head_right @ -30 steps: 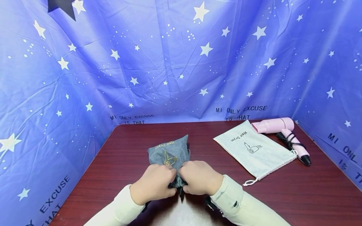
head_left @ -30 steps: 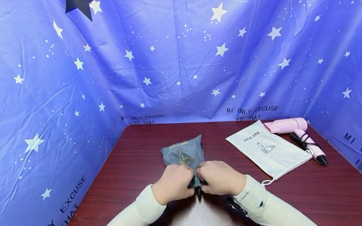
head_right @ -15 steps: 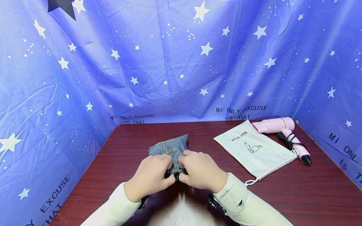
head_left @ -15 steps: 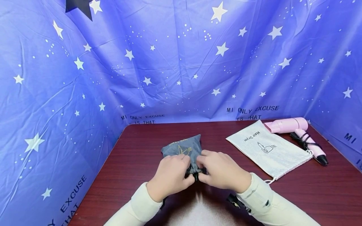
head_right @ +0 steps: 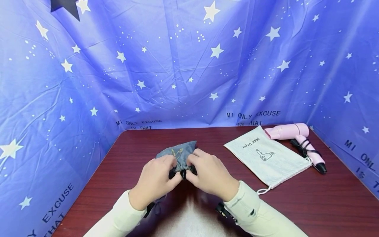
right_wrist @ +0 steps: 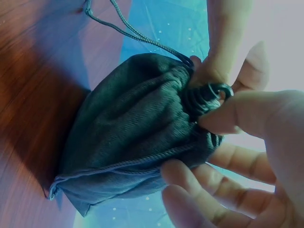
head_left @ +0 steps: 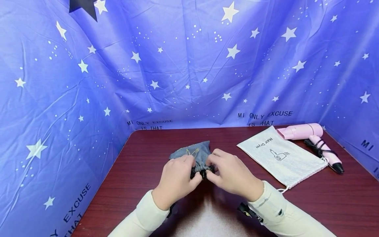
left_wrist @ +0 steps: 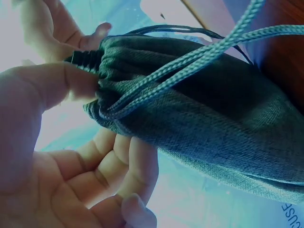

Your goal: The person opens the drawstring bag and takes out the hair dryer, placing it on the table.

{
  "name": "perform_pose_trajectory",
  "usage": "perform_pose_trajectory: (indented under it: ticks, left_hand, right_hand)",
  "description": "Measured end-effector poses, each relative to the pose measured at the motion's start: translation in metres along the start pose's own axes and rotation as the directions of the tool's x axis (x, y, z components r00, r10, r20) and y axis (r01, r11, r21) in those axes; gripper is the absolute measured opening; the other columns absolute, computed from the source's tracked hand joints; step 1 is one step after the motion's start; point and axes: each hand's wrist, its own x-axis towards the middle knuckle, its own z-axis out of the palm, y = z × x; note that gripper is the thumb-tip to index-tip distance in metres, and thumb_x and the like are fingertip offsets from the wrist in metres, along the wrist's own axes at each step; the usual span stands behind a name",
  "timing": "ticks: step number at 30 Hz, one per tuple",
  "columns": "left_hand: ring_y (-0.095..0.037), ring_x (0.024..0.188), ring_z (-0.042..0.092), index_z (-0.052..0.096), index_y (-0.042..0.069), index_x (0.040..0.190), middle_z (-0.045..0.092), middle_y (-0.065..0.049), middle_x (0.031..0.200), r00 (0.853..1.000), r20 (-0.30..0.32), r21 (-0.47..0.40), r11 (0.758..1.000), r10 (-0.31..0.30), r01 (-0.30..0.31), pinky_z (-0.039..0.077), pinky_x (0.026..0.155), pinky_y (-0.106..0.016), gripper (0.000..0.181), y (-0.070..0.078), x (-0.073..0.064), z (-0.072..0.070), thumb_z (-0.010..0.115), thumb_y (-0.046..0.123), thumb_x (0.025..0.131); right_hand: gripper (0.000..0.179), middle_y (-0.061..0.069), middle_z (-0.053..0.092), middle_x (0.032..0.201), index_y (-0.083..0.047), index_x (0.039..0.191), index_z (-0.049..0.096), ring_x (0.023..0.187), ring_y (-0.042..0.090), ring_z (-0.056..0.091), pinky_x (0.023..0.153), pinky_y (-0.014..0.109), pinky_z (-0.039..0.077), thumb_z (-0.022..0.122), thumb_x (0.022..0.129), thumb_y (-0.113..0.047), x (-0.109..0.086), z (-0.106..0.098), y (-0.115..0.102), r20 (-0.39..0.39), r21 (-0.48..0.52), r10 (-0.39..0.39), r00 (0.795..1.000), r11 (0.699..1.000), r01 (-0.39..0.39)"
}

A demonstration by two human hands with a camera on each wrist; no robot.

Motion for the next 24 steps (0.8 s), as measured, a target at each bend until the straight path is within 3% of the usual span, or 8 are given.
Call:
perform_pose_trajectory:
  ticks: [10,24]
  left_hand:
    - [-0.008,0.056,0.047,0.059,0.017,0.083,0.052,0.009,0.069,0.999,-0.024,-0.012,1.000,-0.028,0.028,0.039,0.050,-0.025,0.024,-0.0010,0.0016,-0.0018,0.078,0.030,0.077]
    - [-0.008,0.054,0.045,0.059,0.016,0.083,0.050,0.009,0.068,0.999,-0.025,-0.018,0.999,-0.037,0.036,0.035,0.048,-0.024,0.023,-0.0027,0.0018,-0.0030,0.077,0.028,0.075]
  right_hand:
    - [0.014,-0.012,0.058,0.088,-0.022,0.090,0.070,0.068,0.004,0.059,0.062,0.018,0.047,0.074,0.078,-0.016,0.0002,0.0023,0.0008,-0.055,0.026,0.007,0.998,1.000,-0.006]
    - [0.014,-0.014,0.059,0.086,-0.025,0.090,0.071,0.065,-0.003,0.048,0.057,0.020,0.043,0.076,0.077,-0.021,0.0001,0.0017,0.0019,-0.087,-0.044,0.009,0.996,0.999,-0.013]
